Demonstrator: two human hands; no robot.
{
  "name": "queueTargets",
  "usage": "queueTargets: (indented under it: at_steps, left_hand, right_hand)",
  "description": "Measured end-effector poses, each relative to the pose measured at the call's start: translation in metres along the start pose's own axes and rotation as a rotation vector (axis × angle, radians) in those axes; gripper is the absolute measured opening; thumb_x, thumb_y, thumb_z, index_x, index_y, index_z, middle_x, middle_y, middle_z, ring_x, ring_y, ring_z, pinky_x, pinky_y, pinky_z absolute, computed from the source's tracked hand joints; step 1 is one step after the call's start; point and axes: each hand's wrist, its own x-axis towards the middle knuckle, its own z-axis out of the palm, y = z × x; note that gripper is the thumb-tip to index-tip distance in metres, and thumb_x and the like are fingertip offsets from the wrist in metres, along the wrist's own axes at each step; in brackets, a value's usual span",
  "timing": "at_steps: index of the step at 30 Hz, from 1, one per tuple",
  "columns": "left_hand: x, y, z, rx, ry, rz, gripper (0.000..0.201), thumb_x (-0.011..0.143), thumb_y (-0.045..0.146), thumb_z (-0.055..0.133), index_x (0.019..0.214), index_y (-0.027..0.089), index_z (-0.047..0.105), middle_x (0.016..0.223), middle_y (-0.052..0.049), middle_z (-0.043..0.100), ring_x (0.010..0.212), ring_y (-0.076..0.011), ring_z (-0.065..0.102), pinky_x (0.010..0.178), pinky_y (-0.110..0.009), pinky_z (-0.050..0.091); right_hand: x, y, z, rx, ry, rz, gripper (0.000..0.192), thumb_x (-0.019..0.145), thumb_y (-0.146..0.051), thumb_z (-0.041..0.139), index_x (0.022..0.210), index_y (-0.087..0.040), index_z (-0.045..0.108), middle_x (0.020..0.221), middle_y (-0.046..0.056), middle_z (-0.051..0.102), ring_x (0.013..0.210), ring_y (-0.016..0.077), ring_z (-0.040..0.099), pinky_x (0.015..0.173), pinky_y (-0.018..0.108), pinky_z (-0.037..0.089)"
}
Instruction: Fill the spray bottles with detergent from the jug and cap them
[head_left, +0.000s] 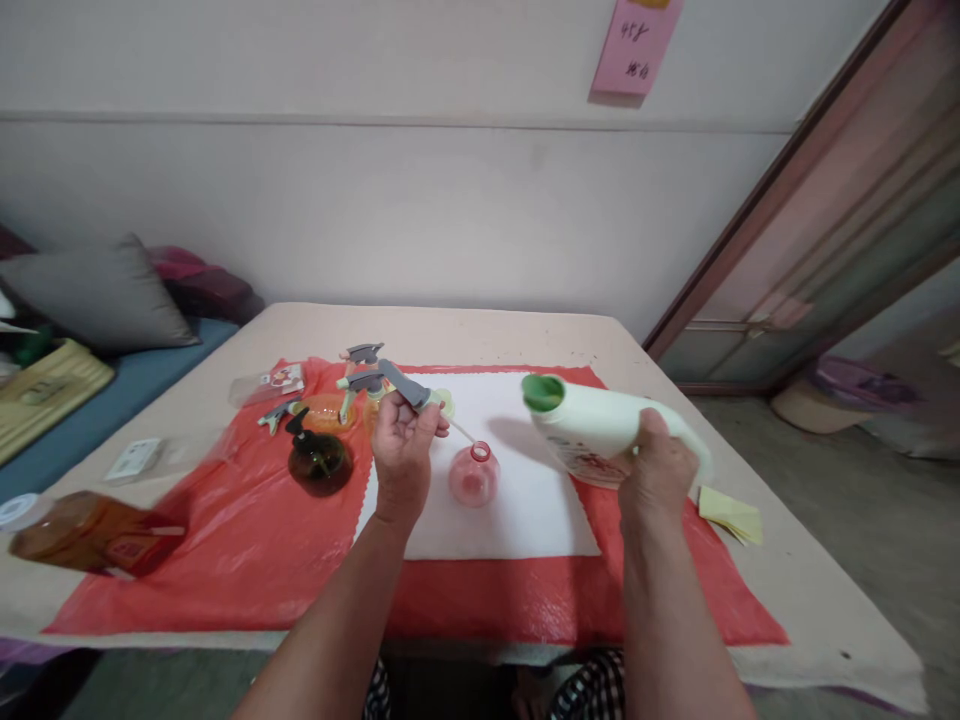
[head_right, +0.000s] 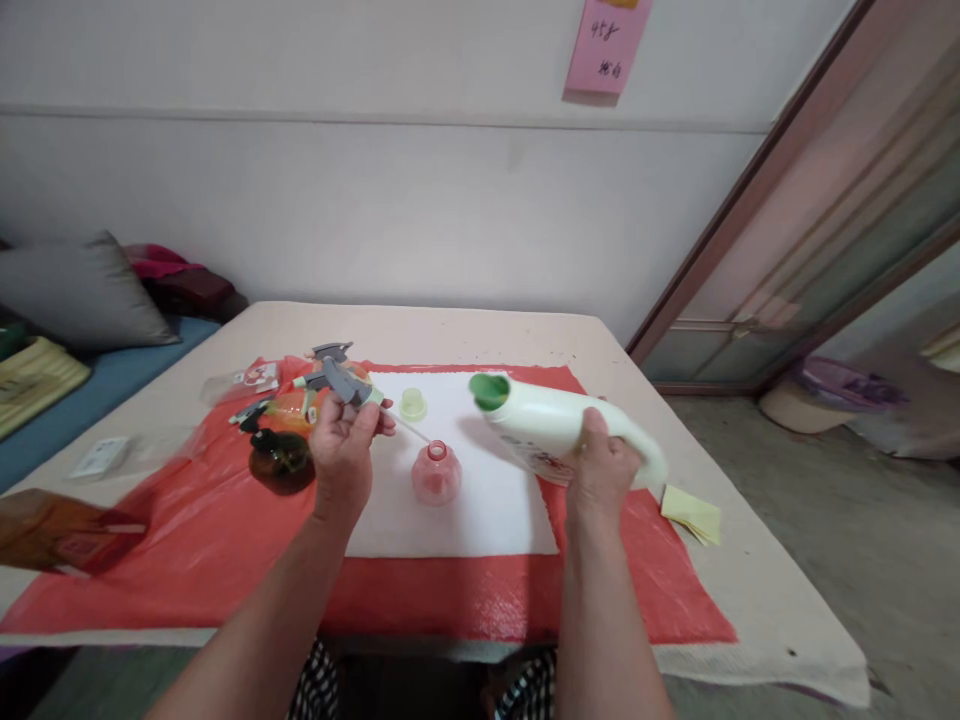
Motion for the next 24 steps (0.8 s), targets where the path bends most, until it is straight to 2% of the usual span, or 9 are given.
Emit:
queueTargets:
  at_steps: [2,4,9,14,18,24]
  left_hand:
    - [-0.001,0.000,0.002,0.014,-0.017,-0.008,0.019,0.085,0.030,0.071,0.095,0.019,0.059,0.085,-0.001,0.069,0.064,-0.0088,0.063,0.062,-0.023,0.055]
    - [-0.002,-0.001,0.003,0.030,-0.037,-0.018,0.020,0.084,0.029,0.072,0.094,0.019,0.059,0.085,-0.001,0.068,0.065,-0.0086,0.063,0.064,-0.023,0.055]
    - [-0.009,-0.008,0.005,0.062,-0.157,-0.038,0.023,0.082,0.029,0.072,0.097,0.020,0.057,0.086,0.001,0.067,0.070,-0.0105,0.064,0.069,-0.025,0.054]
    - [-0.017,-0.024,0.005,0.346,-0.346,-0.086,0.025,0.083,0.032,0.070,0.104,0.024,0.061,0.085,0.001,0.069,0.075,-0.0156,0.066,0.075,-0.029,0.052]
    - [-0.016,-0.037,0.005,0.580,-0.374,-0.171,0.019,0.075,0.028,0.071,0.092,0.024,0.068,0.095,-0.002,0.069,0.095,-0.0222,0.064,0.087,-0.035,0.048]
    - [-0.013,-0.039,0.000,0.510,-0.477,-0.313,0.019,0.077,0.030,0.068,0.094,0.021,0.069,0.095,-0.001,0.072,0.092,-0.0199,0.063,0.086,-0.034,0.046]
  right_hand:
    - [0.006,0.004,0.002,0.159,0.154,0.131,0.034,0.077,-0.049,0.069,0.086,-0.017,0.063,0.091,0.006,0.067,0.099,0.0267,0.067,0.085,0.046,0.061]
    - [0.010,0.008,0.005,0.270,0.195,0.146,0.035,0.077,-0.048,0.069,0.092,-0.018,0.062,0.095,0.004,0.067,0.098,0.0231,0.068,0.084,0.042,0.063]
    - [0.014,0.011,0.009,0.461,0.134,0.103,0.035,0.079,-0.053,0.062,0.095,-0.022,0.063,0.104,0.002,0.070,0.113,0.0226,0.065,0.101,0.042,0.056]
    - [0.017,0.012,0.012,0.516,0.074,0.078,0.045,0.081,-0.060,0.053,0.101,-0.022,0.064,0.115,0.006,0.071,0.129,0.0280,0.058,0.117,0.048,0.041]
    - [0.014,0.009,0.014,0.520,0.061,0.080,0.047,0.081,-0.061,0.052,0.102,-0.020,0.064,0.115,0.008,0.072,0.129,0.0294,0.058,0.116,0.047,0.042]
    - [0.003,0.009,0.024,0.538,0.047,0.132,0.050,0.081,-0.063,0.055,0.101,-0.019,0.065,0.109,0.008,0.074,0.124,0.0261,0.062,0.113,0.042,0.046]
